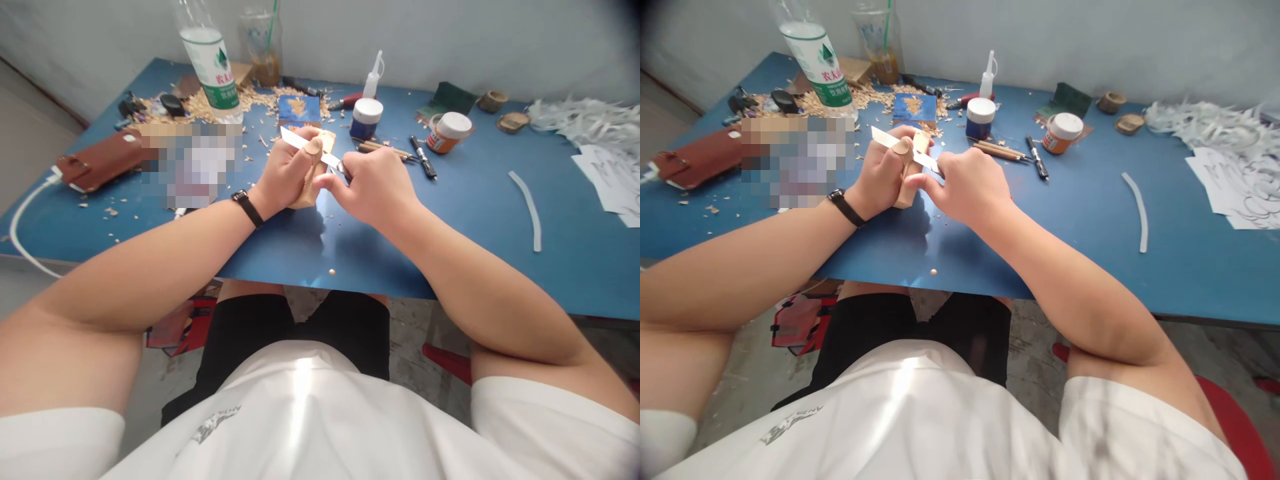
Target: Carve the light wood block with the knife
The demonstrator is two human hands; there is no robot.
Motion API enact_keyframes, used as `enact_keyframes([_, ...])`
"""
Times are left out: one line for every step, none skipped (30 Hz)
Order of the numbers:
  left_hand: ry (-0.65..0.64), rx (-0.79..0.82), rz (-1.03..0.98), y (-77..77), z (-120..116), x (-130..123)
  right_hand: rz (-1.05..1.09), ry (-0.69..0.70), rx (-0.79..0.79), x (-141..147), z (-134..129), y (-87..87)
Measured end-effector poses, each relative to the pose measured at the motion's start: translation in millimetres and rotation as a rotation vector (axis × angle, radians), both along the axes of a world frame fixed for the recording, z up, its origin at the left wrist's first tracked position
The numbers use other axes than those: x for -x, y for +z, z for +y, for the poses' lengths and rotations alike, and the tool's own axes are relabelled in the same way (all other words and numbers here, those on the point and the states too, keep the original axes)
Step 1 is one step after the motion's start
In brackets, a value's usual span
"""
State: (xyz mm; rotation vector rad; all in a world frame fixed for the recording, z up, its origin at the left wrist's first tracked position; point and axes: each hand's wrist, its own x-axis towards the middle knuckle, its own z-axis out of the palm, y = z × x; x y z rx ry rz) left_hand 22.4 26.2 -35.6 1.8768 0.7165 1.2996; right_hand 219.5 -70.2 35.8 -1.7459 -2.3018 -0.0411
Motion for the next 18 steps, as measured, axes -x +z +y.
enact_keyframes([0.023,0.005,-0.019,-0.2,-0.9,-0.9,0.005,-0.008,0.004,0.5,0.3,1.4])
enact_keyframes([0.041,0.01,-0.034,0.0,-1.9,-1.7,0.003,-0.02,0.009,0.8,0.6,3.4])
enact_keyframes([0.054,0.016,-0.04,0.5,-3.0,-2.4,-0.006,-0.032,0.017,0.9,0.8,5.7])
enact_keyframes([0.061,0.022,-0.038,1.3,-4.0,-3.1,-0.019,-0.041,0.028,0.6,0.9,8.0])
enact_keyframes([0.064,0.027,-0.031,2.1,-4.9,-3.8,-0.038,-0.048,0.042,0.1,1.1,10.2])
enact_keyframes([0.063,0.031,-0.022,3.0,-5.4,-4.5,-0.058,-0.044,0.055,-0.8,1.2,12.1])
enact_keyframes([0.059,0.033,-0.015,3.6,-5.5,-5.2,-0.075,-0.025,0.064,-1.8,1.2,13.6])
enact_keyframes([0.044,0.033,-0.009,4.0,-5.2,-5.9,-0.086,0.013,0.073,-3.1,1.0,14.7])
enact_keyframes([0.02,0.033,-0.007,4.2,-4.4,-6.5,-0.086,0.066,0.081,-4.5,0.7,15.6])
enact_keyframes([-0.011,0.033,-0.006,4.1,-3.2,-7.1,-0.076,0.122,0.087,-5.8,0.3,16.2])
enact_keyframes([-0.049,0.036,-0.004,3.7,-1.9,-7.5,-0.057,0.178,0.094,-7.1,-0.3,16.8])
enact_keyframes([-0.093,0.04,-0.005,3.1,-0.4,-7.7,-0.035,0.226,0.103,-8.2,-0.9,17.2])
enact_keyframes([-0.132,0.046,-0.008,2.5,0.9,-7.6,-0.015,0.256,0.113,-9.1,-1.3,17.5])
enact_keyframes([-0.161,0.05,-0.01,1.8,2.1,-7.4,0.001,0.273,0.118,-9.8,-1.5,17.5])
enact_keyframes([-0.179,0.051,-0.01,1.3,2.9,-6.9,0.011,0.281,0.122,-10.3,-1.3,17.2])
enact_keyframes([-0.185,0.048,-0.006,1.0,3.3,-6.4,0.019,0.282,0.123,-10.7,-0.7,16.5])
enact_keyframes([-0.18,0.039,0.003,0.8,3.5,-5.9,0.027,0.28,0.122,-11.1,0.2,15.3])
enact_keyframes([-0.168,0.029,0.013,0.8,3.4,-5.5,0.037,0.276,0.118,-11.5,1.5,13.7])
